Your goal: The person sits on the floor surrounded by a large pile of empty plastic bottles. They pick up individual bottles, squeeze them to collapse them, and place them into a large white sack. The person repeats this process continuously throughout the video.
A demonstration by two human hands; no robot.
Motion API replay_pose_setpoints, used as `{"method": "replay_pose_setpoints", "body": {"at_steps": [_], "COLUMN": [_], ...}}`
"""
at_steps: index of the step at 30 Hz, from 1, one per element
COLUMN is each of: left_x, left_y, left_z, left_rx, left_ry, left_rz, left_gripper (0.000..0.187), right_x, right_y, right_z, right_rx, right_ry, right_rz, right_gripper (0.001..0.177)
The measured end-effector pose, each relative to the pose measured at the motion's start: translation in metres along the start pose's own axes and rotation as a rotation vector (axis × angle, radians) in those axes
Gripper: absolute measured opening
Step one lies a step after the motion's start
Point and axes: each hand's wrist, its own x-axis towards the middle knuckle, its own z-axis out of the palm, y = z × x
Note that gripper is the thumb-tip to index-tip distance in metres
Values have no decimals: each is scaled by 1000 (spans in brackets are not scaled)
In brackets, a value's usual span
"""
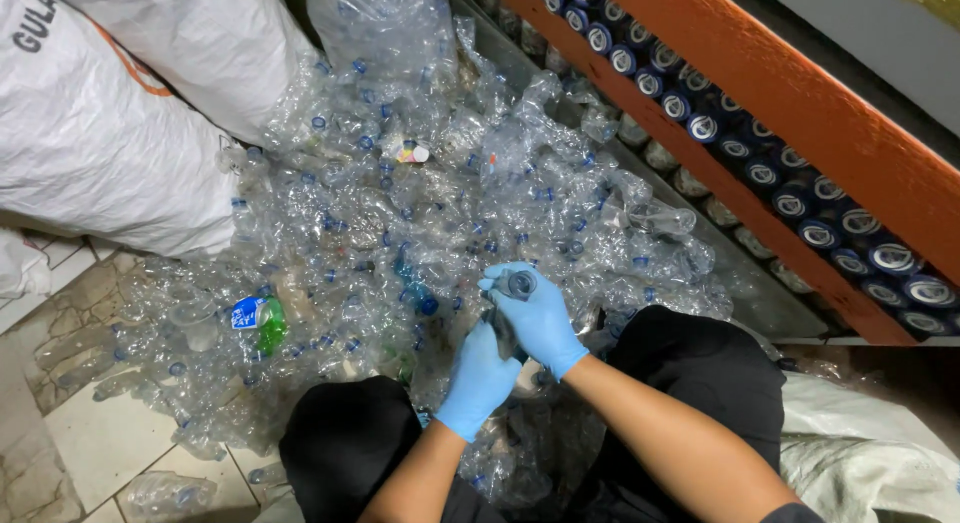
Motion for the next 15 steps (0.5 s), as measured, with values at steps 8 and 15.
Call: {"method": "replay_pose_setpoints", "body": {"at_steps": [8,15], "left_x": [-19,-34], "left_y": [-11,-16], "left_z": [-25,-18], "left_rx": [-1094,-1256], "left_ry": [-511,-953], "left_rz": [466,450], "left_gripper": [33,49], "right_x": [-9,3], "right_y": [-63,-8], "right_z": [-35,-45], "right_rx": [502,553], "right_ry": [-755,-938], "right_rz": [-28,42], "right_gripper": [86,64]}}
